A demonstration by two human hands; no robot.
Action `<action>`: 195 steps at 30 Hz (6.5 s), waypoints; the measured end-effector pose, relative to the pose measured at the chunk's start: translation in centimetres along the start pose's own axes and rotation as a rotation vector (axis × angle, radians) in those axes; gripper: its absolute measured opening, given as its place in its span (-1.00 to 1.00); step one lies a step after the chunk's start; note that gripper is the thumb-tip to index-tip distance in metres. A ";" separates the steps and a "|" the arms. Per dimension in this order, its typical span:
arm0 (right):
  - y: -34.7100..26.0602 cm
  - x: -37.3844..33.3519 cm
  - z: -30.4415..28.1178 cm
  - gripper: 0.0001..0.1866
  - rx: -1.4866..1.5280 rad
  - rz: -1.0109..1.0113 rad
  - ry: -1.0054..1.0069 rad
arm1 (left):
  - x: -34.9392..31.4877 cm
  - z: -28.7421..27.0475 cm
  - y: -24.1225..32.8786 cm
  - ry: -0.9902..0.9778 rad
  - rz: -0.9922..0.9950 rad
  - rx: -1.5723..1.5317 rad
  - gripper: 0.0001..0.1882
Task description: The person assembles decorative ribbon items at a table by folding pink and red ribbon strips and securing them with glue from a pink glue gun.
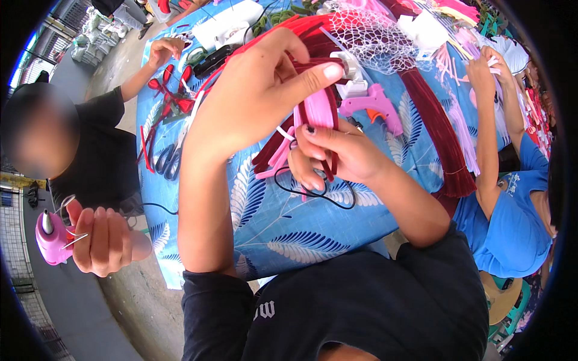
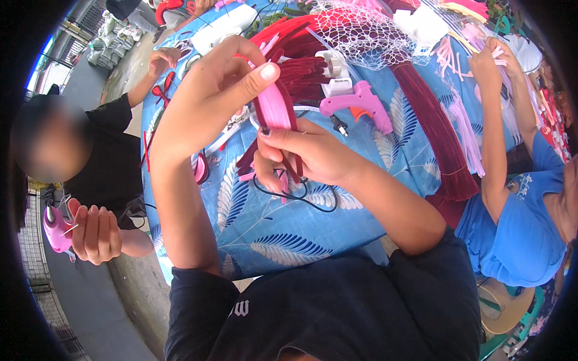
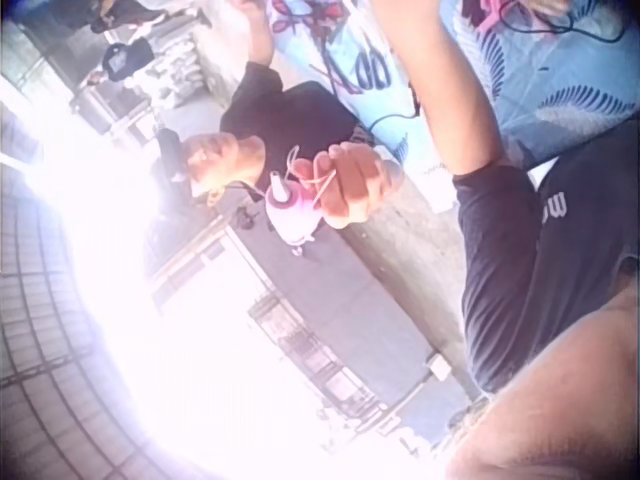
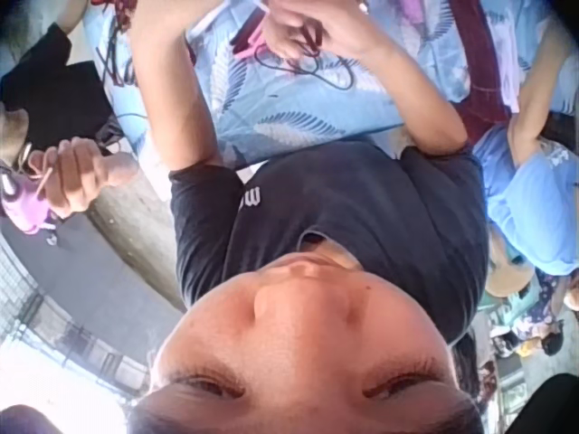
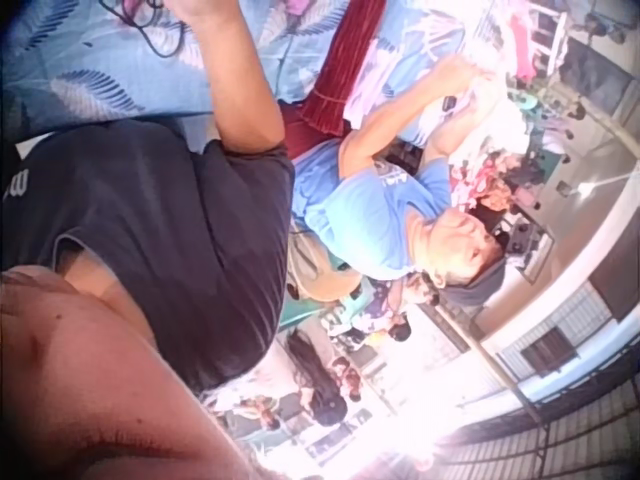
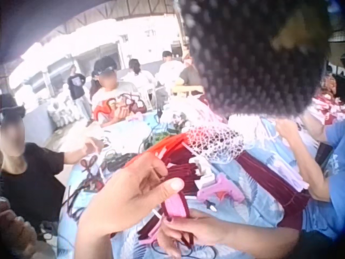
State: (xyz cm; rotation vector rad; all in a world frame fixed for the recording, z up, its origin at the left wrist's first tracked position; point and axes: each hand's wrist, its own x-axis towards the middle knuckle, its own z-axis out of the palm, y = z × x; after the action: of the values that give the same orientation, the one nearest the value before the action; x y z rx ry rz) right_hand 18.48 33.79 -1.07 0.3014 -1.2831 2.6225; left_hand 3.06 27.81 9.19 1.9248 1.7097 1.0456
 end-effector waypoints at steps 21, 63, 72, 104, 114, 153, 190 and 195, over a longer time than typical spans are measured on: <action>1.3 -0.1 0.3 -0.73 0.010 0.184 -0.063 | -4.1 -0.8 -2.4 -0.153 -0.055 -0.401 -0.82; 0.2 -0.8 3.8 -0.66 -0.040 0.238 -0.114 | -4.4 -0.3 -2.2 -0.241 0.153 -0.358 -0.70; 1.2 -0.5 3.4 -0.65 0.029 0.236 -0.141 | -5.5 1.7 -2.4 -0.115 0.214 -0.351 -0.53; 1.2 -2.0 4.9 -0.52 -0.158 0.255 -0.136 | -6.1 2.1 -1.0 0.270 0.491 -0.002 -0.57; 1.3 -1.6 5.0 -0.53 -0.196 0.238 -0.174 | -5.7 4.2 -1.8 0.244 0.431 0.022 -0.58; 0.5 -0.5 3.0 -0.57 0.164 0.280 -0.233 | -5.8 3.1 -1.8 -0.218 -0.174 -0.725 -0.71; 0.1 -0.7 2.7 -0.61 0.155 0.311 -0.117 | -5.7 -2.9 -2.8 -0.144 0.007 -0.523 -0.73; 0.1 -0.6 2.6 -0.62 0.138 0.348 -0.126 | -5.8 -3.8 -2.9 -0.172 0.076 -0.338 -0.80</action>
State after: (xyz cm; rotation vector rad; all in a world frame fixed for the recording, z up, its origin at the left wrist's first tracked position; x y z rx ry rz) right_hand 19.28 31.59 0.30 0.2910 -1.2968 3.0374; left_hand -1.65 22.04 7.99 1.8124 1.2843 1.0817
